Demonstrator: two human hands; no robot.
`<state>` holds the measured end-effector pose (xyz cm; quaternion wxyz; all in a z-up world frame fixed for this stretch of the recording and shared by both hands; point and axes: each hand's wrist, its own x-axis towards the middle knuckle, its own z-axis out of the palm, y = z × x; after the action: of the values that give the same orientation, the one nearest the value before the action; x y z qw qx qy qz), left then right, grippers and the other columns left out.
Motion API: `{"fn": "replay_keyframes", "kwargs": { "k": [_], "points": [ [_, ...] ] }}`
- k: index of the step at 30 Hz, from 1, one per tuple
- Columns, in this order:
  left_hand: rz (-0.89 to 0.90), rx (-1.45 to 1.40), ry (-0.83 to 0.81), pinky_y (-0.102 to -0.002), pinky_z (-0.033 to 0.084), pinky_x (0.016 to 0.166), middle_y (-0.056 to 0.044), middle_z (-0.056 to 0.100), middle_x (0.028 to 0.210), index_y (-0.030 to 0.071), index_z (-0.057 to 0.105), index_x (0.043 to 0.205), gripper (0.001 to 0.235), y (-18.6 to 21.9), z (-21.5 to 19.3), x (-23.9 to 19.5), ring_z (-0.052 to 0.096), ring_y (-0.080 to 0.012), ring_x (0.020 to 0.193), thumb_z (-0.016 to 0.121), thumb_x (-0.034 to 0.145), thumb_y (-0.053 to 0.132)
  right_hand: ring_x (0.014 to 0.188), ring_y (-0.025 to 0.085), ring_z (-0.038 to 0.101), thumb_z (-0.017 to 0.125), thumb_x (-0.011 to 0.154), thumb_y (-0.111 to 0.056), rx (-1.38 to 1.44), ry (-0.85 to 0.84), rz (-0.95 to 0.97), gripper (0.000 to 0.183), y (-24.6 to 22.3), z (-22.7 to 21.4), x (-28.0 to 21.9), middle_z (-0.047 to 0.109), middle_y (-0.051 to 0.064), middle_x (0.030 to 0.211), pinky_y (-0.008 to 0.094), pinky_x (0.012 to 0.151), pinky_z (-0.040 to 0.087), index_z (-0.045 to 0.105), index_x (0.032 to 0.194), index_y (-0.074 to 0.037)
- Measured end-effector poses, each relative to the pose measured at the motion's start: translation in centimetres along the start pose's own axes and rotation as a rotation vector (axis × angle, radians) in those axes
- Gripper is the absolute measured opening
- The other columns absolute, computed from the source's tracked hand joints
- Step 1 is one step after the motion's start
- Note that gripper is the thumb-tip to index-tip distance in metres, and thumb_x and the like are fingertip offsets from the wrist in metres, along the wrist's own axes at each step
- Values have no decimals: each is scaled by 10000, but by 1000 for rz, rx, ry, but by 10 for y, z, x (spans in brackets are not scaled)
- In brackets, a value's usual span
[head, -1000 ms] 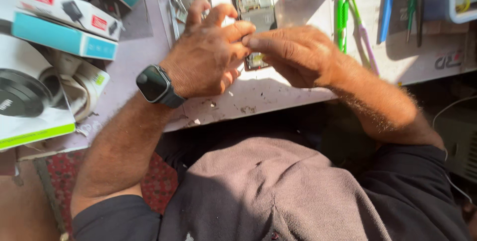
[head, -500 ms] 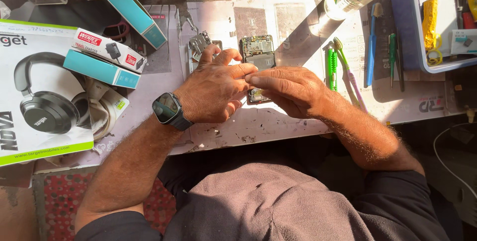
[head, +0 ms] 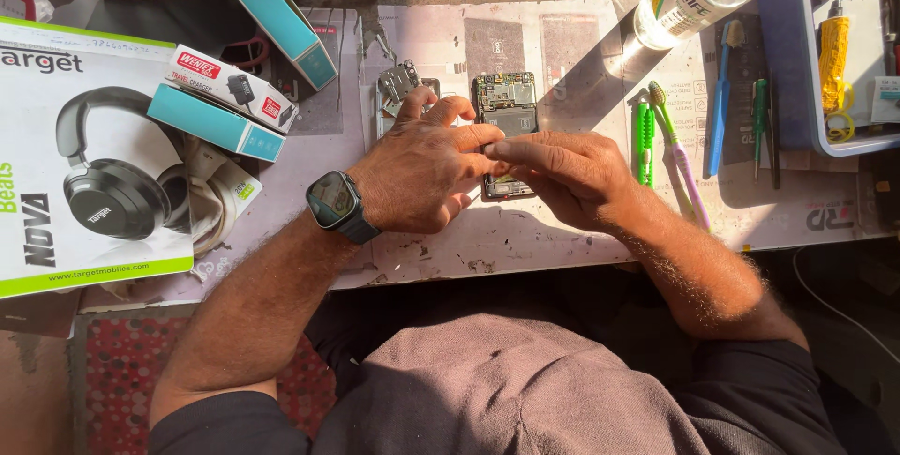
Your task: The person cleans a small circuit board with a toothbrush, then uses a screwdriver to remove and reinsert screws on a disassembled mobile phone. The person handles the phone's internal components and tools on a cluttered workbench.
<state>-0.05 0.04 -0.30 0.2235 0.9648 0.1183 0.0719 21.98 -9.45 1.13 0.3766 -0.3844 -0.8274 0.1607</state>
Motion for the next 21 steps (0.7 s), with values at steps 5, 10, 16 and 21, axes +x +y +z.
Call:
{"fn": "replay_keyframes", "kwargs": {
  "k": [5,10,16,21],
  "points": [
    [-19,41,-32,-609,212,1125,-24,613,1367,159,768,1131,391,-4,8,-2,440,-313,1323,824,744,182,989,255,783,718,1028,-31,49,-25,-56,338,4,6,-3,751,166,1123,302,783,661,590,1340,-10],
    [61,-7,103,-584,216,1127,-24,621,1387,157,780,1192,391,-14,23,-13,450,-302,1328,824,805,195,906,235,770,785,1053,-40,-72,-46,-6,327,6,5,-17,747,129,1038,322,734,622,618,1331,7],
    [117,79,158,-584,187,1161,-23,619,1429,139,779,1175,367,-17,21,-14,442,-289,1349,836,823,223,921,228,767,800,1069,-73,-161,-60,-22,331,0,2,-11,745,103,1035,315,725,596,624,1341,-6],
    [111,38,161,-589,190,1165,-25,618,1435,142,795,1179,383,-17,23,-15,438,-288,1347,840,806,219,982,217,764,730,1084,-70,-128,-75,-14,307,0,0,-10,738,119,1123,291,796,615,594,1358,-34]
  ]
}}
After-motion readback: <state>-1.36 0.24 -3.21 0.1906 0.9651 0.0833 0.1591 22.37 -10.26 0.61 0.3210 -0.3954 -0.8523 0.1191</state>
